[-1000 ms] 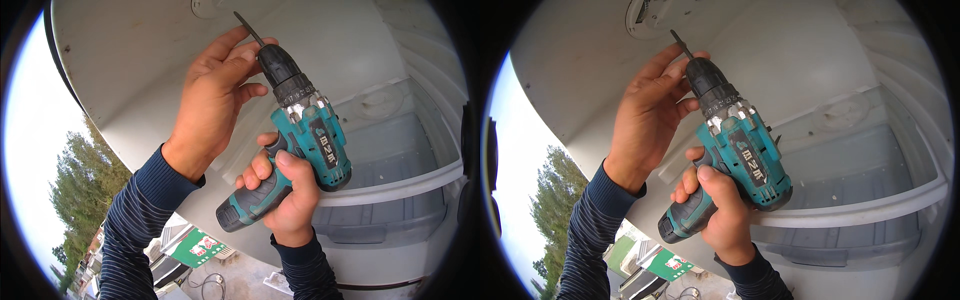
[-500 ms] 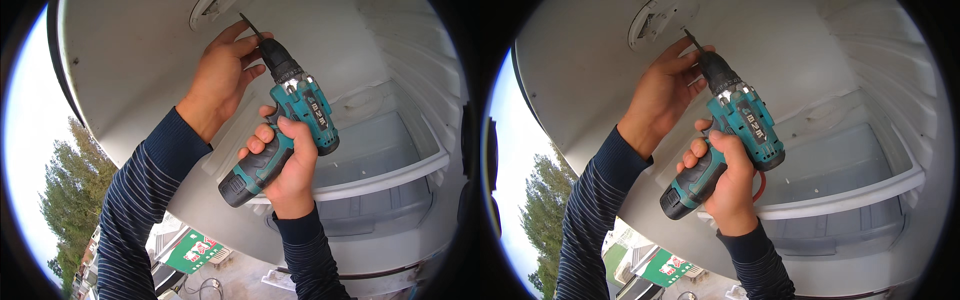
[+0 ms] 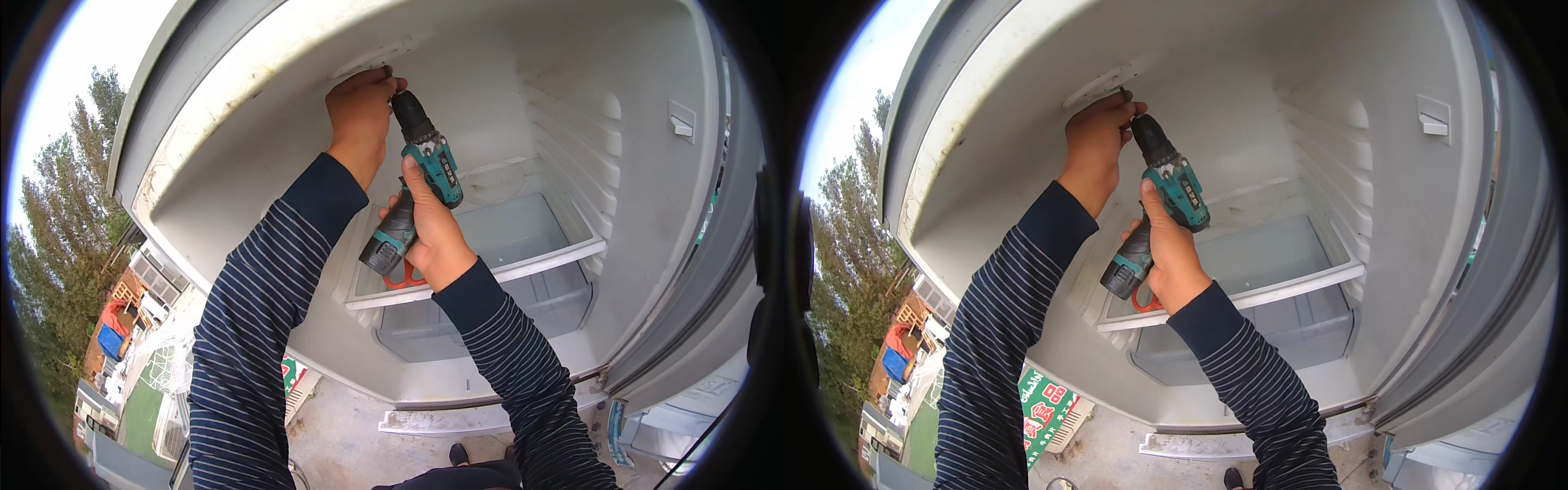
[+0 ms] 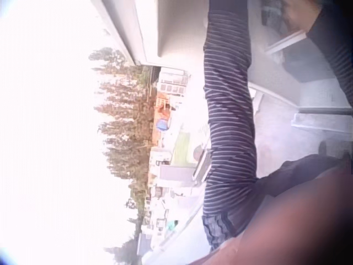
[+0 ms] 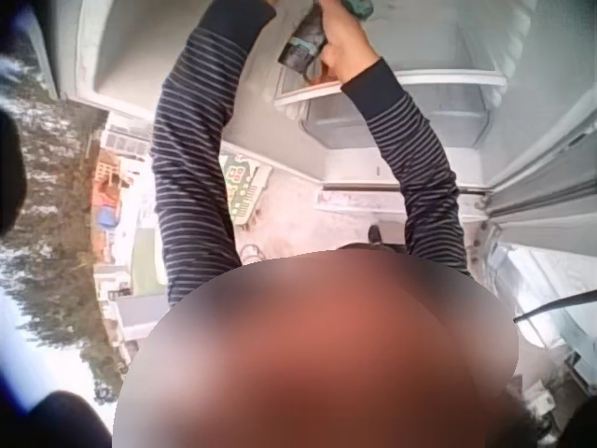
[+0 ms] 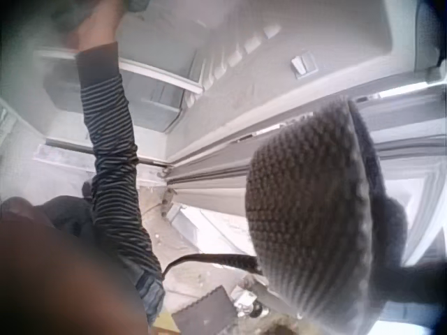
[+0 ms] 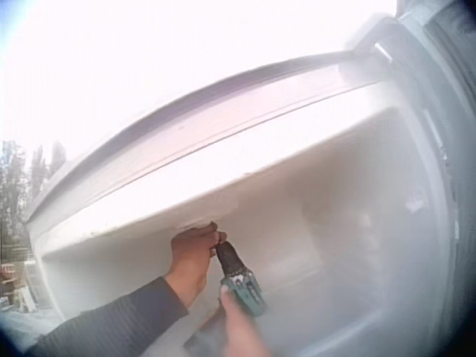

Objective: The person walks through an outdoor area filled with discarded appliances and approaches a white refrigerator. They open the refrigerator door and use a cordless drill to remove screws from the interior light fixture. The person then detaches the light cover and disconnects the wiring.

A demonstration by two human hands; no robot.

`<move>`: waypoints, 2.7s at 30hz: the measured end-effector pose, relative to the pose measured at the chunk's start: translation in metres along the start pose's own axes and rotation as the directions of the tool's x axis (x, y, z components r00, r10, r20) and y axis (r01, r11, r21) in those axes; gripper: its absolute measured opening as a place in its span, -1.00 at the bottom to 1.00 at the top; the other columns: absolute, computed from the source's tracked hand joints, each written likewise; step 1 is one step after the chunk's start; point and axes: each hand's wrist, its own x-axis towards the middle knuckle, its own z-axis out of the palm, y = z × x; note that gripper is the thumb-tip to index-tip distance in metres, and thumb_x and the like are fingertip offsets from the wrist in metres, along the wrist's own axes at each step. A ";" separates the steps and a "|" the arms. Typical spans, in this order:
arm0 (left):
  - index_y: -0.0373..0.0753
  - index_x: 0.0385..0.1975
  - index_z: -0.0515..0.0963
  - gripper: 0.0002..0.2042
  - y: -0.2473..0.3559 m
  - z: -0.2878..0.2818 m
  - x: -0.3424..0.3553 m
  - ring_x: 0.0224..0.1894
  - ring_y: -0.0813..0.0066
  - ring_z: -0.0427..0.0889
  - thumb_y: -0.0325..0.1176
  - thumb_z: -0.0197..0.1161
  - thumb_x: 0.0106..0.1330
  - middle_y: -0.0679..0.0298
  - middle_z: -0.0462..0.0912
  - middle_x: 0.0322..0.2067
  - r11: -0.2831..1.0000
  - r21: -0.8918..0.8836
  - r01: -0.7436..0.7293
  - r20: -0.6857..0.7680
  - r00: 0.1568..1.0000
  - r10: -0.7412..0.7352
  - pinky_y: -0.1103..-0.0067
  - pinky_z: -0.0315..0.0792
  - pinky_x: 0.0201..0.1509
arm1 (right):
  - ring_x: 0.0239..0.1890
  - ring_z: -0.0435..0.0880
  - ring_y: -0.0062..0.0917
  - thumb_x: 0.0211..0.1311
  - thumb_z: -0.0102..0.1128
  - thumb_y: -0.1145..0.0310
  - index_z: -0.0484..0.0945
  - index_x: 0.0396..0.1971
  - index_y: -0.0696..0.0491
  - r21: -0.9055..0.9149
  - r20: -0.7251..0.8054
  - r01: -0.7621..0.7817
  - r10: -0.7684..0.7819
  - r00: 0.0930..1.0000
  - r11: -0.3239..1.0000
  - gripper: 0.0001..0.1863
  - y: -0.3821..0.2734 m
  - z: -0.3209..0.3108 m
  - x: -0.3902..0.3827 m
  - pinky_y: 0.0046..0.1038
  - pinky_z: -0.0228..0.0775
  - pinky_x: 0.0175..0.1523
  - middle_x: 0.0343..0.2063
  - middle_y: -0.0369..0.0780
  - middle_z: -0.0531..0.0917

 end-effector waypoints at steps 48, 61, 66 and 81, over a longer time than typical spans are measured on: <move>-0.07 0.10 0.52 -0.61 0.027 -0.008 -0.048 0.25 0.20 0.30 -0.14 0.27 0.30 0.37 0.49 0.17 0.787 -0.616 0.021 0.050 0.999 0.012 0.19 0.14 0.37 | -0.59 0.57 -0.44 0.27 0.24 0.11 0.36 -0.35 0.06 -0.336 -0.025 -0.227 0.232 0.972 0.914 -0.65 -0.037 0.002 -0.007 -0.23 0.57 -0.43 -0.58 -0.26 0.47; -0.21 -0.04 0.58 -0.71 -0.004 -0.018 -0.011 0.13 0.21 0.41 -0.21 0.26 0.33 0.21 0.56 0.03 0.635 -0.772 -0.005 0.158 0.967 0.199 0.40 0.08 0.28 | -0.59 0.60 -0.44 0.28 0.25 0.10 0.38 -0.46 0.05 -0.336 -0.080 -0.228 0.214 0.974 0.914 -0.64 -0.040 -0.002 -0.009 -0.25 0.61 -0.44 -0.63 -0.23 0.52; -0.19 0.06 0.49 -0.61 -0.001 -0.021 -0.013 0.36 0.05 0.28 -0.14 0.23 0.31 0.05 0.46 0.22 0.619 -0.785 0.039 0.211 0.955 0.207 0.31 -0.12 0.55 | -0.60 0.60 -0.43 0.28 0.26 0.09 0.39 -0.48 0.06 -0.363 -0.078 -0.205 0.190 0.979 0.909 -0.63 -0.042 -0.002 -0.011 -0.24 0.62 -0.43 -0.63 -0.20 0.53; -0.17 -0.02 0.39 -0.65 0.006 -0.013 -0.020 0.36 -0.03 0.24 -0.15 0.13 0.26 -0.04 0.40 0.21 0.577 -0.813 0.080 0.159 0.983 0.088 0.19 -0.14 0.57 | -0.58 0.61 -0.45 0.23 0.32 0.11 0.39 -0.33 0.09 -0.363 -0.112 -0.218 0.190 0.975 0.906 -0.62 -0.045 -0.002 -0.012 -0.23 0.63 -0.44 -0.56 -0.24 0.51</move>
